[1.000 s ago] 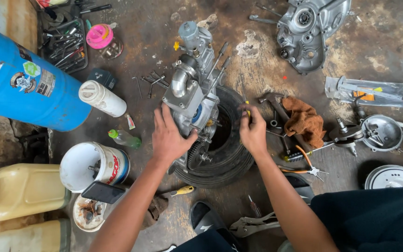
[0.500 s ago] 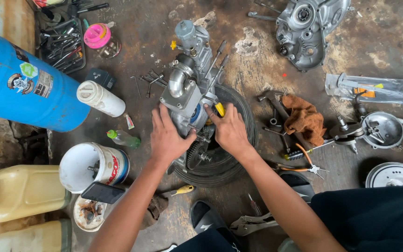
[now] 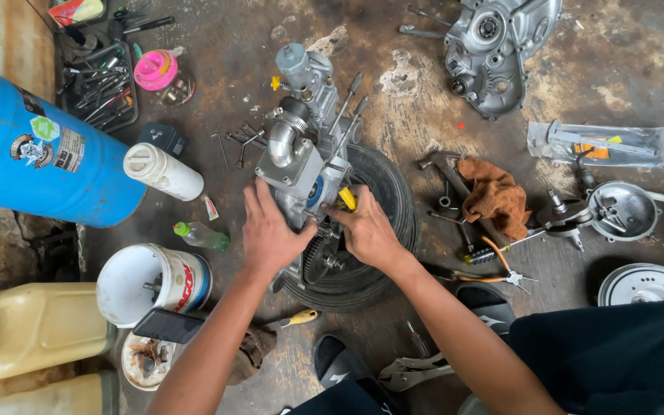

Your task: The person sits on the floor working on a motorcycle engine case propped on a tire. They pry and scrape at the engine case with a utility knife, work on the gear area with a screwdriver, then cut and shape a small wooden wedge with the utility knife.

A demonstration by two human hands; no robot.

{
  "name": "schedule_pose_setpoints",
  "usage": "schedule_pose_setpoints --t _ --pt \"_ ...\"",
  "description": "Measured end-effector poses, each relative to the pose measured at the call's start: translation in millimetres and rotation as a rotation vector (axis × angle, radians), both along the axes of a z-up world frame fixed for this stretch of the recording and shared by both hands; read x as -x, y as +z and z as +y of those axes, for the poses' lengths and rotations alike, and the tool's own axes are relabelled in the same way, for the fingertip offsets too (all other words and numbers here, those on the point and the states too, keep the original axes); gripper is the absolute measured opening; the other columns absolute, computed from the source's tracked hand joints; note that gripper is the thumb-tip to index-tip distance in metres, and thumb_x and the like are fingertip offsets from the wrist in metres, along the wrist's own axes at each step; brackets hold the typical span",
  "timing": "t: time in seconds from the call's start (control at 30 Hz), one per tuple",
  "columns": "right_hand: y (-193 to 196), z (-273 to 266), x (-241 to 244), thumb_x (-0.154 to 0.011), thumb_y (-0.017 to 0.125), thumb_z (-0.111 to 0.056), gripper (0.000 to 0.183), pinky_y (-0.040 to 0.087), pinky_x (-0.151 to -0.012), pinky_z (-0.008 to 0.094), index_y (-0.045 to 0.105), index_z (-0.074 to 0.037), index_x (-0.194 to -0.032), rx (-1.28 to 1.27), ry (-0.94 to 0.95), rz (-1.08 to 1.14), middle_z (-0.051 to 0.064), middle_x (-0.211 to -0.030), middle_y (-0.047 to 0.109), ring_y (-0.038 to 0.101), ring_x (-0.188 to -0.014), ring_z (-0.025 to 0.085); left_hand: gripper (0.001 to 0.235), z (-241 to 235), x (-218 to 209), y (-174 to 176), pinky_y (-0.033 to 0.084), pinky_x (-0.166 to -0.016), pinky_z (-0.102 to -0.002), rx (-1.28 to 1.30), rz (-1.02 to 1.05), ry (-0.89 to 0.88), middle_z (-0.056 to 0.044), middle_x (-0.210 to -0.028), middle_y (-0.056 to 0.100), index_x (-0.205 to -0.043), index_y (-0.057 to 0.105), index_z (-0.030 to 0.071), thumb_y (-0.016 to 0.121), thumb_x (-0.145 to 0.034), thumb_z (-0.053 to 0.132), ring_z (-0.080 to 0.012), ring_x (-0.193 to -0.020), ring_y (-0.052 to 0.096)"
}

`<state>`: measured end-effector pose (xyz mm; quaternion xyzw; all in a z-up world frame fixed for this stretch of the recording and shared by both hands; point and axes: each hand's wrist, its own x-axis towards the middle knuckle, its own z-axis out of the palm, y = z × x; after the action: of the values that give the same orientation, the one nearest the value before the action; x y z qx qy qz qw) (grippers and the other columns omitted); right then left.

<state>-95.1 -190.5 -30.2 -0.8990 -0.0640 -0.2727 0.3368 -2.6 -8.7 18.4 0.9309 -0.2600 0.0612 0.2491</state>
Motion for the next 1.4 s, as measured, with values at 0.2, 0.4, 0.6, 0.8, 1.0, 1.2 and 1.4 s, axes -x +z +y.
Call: schedule_pose_setpoints --t 0.2,0.4,0.6,0.8,1.0,1.2,1.4 --pt "11 -21 -4 -0.073 0.059 0.010 0.062 0.047 -0.092 0.047 0.071 -0.010 -0.131 0.002 -0.119 0.021 0.025 -0.107 0.046 0.049 -0.100 0.041 0.118 1 -1 -2 0.054 -0.087 -0.055 -0.011 0.011 -0.008 -0.028 -0.138 0.034 -0.151 0.013 -0.005 0.086 -0.069 0.039 -0.0511 -0.121 0.051" --pt "-22 -33 5 -0.085 0.053 0.012 0.048 0.050 -0.081 0.036 0.066 -0.009 -0.125 -0.477 -0.357 0.144 0.017 -0.101 0.054 0.057 -0.088 0.026 0.117 6 -2 -4 0.054 -0.088 -0.055 -0.021 -0.043 -0.038 -0.028 -0.137 0.037 -0.151 0.014 -0.005 0.086 -0.071 0.042 -0.0510 -0.119 0.054" --pt "-26 -33 11 -0.092 0.043 0.012 0.048 0.053 -0.070 0.027 0.049 -0.008 -0.135 -0.754 -0.278 0.170 0.009 -0.115 0.071 0.061 -0.074 0.010 0.113 13 -8 1 0.057 -0.082 -0.056 -0.074 -0.013 -0.062 -0.029 -0.133 0.039 -0.150 0.017 -0.006 0.081 -0.075 0.050 -0.0513 -0.111 0.060" --pt "-27 -23 13 -0.096 0.045 0.009 0.055 0.053 -0.069 0.027 0.025 -0.007 -0.145 -0.974 -0.139 0.068 0.013 -0.117 0.068 0.058 -0.075 0.010 0.110 17 -10 -4 0.056 -0.085 -0.058 -0.026 -0.029 -0.084 -0.032 -0.139 0.041 -0.152 0.018 -0.004 0.079 -0.077 0.048 -0.0528 -0.112 0.060" --pt "-10 -13 18 -0.099 0.045 0.007 0.049 0.054 -0.067 0.029 0.037 -0.005 -0.146 -1.007 -0.069 0.054 0.013 -0.113 0.065 0.060 -0.074 0.012 0.106 26 -18 -19 0.053 -0.085 -0.062 -0.083 -0.079 -0.069 -0.041 -0.142 0.034 -0.155 0.019 0.001 0.078 -0.081 0.048 -0.0586 -0.111 0.057" --pt "38 -5 29 -0.095 0.052 0.005 0.049 0.057 -0.067 0.029 0.037 -0.005 -0.141 -0.995 -0.039 0.116 0.012 -0.095 0.066 0.069 -0.076 0.016 0.089 25 -13 1 0.055 -0.084 -0.059 0.052 -0.016 -0.129 -0.027 -0.136 0.047 -0.152 0.027 0.004 0.073 -0.083 0.037 -0.0529 -0.109 0.062" --pt "20 -13 33 -0.103 0.059 0.003 0.020 0.061 -0.082 0.037 0.055 0.002 -0.123 -1.090 0.256 0.031 0.019 -0.106 0.072 0.072 -0.092 0.023 0.071 25 -17 1 0.056 -0.089 -0.055 0.126 -0.063 -0.114 -0.021 -0.134 0.052 -0.146 0.038 0.008 0.073 -0.091 0.036 -0.0484 -0.114 0.064"
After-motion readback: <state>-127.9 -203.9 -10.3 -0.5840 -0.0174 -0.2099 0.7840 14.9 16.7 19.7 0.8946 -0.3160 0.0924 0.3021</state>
